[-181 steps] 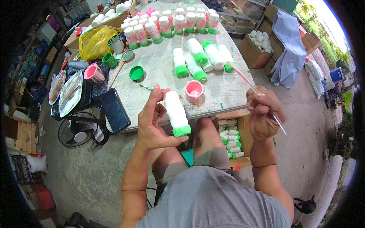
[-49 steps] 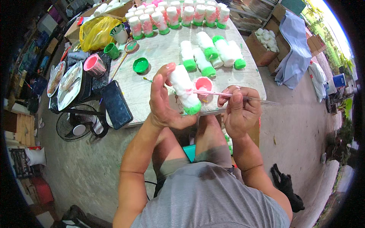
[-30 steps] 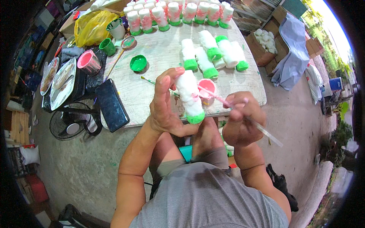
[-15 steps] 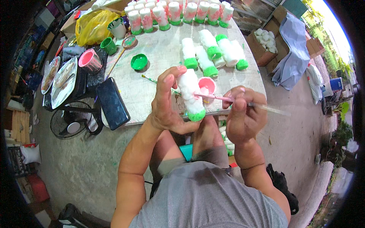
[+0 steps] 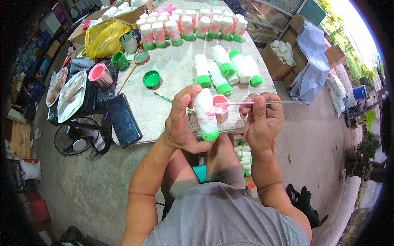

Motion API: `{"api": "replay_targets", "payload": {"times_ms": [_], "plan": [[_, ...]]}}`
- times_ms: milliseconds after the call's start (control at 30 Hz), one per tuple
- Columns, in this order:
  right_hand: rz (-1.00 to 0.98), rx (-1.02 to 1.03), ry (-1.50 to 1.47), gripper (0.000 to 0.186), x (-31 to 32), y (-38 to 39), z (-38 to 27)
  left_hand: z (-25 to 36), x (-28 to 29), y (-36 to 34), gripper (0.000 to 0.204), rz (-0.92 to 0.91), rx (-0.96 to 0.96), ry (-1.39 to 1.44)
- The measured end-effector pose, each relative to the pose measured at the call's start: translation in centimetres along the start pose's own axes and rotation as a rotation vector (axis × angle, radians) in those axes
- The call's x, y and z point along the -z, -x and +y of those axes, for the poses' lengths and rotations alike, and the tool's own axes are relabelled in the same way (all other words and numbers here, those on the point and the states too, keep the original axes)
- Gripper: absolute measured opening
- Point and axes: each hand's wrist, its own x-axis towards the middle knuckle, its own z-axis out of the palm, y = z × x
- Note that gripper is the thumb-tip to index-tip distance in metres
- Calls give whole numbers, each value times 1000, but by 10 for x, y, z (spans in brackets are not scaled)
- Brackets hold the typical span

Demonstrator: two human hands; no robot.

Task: The person paints pink floral patterns onto small white cylindrical objects with green bases using a fine brush. They repeatedly dip the brush into a pink paint container and apply the paint to the objects, then place them on the table.

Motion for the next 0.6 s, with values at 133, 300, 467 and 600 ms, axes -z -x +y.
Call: {"api": "replay_targets", "payload": {"times_ms": [133, 300, 467, 600], "plan": [[-139, 102, 3, 17, -5, 3, -6, 1, 3, 4, 116, -17, 48, -10], [-253, 277, 241, 16, -12, 1, -11, 5, 4, 1, 114, -23, 62, -22], [-313, 542, 515, 23, -12, 2, -11, 6, 6, -2, 115, -38, 87, -39], [-465, 709, 647, 15, -7, 5, -13, 8, 10, -4, 115, -51, 70, -43]]}}
